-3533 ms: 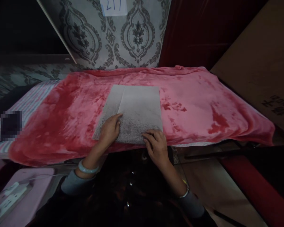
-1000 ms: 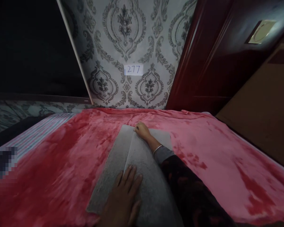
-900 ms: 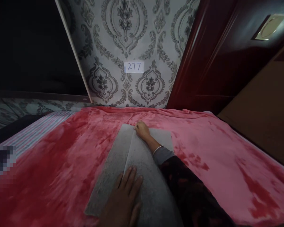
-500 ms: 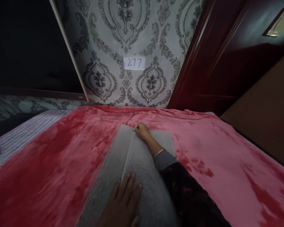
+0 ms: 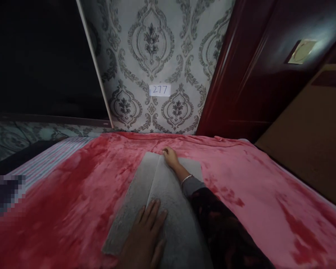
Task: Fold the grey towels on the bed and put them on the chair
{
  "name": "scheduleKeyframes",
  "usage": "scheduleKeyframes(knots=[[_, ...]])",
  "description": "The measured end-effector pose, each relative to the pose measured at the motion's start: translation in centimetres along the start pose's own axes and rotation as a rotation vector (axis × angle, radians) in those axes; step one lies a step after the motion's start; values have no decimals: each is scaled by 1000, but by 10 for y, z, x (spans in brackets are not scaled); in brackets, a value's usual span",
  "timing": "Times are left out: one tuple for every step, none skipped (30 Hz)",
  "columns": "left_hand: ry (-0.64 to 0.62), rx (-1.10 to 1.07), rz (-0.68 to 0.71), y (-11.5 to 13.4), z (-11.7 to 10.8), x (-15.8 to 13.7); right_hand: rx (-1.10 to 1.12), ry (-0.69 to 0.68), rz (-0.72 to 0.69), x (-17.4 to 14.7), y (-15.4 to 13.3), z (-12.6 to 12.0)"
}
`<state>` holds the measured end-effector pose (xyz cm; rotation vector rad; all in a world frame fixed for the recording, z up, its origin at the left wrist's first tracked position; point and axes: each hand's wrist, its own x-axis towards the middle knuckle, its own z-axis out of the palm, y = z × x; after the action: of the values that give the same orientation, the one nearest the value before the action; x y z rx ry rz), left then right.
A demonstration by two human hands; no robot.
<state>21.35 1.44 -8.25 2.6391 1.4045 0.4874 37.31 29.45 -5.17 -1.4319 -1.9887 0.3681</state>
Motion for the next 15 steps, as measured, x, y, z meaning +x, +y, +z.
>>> scheduleKeyframes(knots=[[10,1,-4,2,-2,0,6,6,-30,-7,-3,-6],[21,3,-6,2,-3,0,5,-2,-73,-17,-6,-11],[33,5,-5,3,-3,0,-9,-33,-131,-28,-8,-15],[46,9,-3,3,-3,0,-42,-90,-193,-41,-9,-19],[57,13,1,3,-3,0,-92,-165,-247,-54,-10,-21],[66,18,2,4,-2,0,-154,-245,-284,-66,-11,-23],[72,23,2,4,-3,0,-220,-317,-298,-77,-12,-24],[72,28,3,5,-3,1,-279,-370,-288,-84,-12,-24],[69,35,3,6,-4,2,-321,-398,-260,-89,-14,-24],[65,44,3,7,-5,2,-350,-409,-232,-90,-15,-24],[60,55,1,8,-5,3,-369,-412,-208,-89,-16,-24],[57,68,1,9,-5,3,-382,-414,-187,-86,-17,-24],[56,83,3,9,-5,2,-391,-415,-169,-82,-17,-24],[58,99,9,9,-4,1,-397,-417,-155,-78,-17,-23],[62,117,17,9,-3,-1,-402,-419,-146,-75,-17,-23]])
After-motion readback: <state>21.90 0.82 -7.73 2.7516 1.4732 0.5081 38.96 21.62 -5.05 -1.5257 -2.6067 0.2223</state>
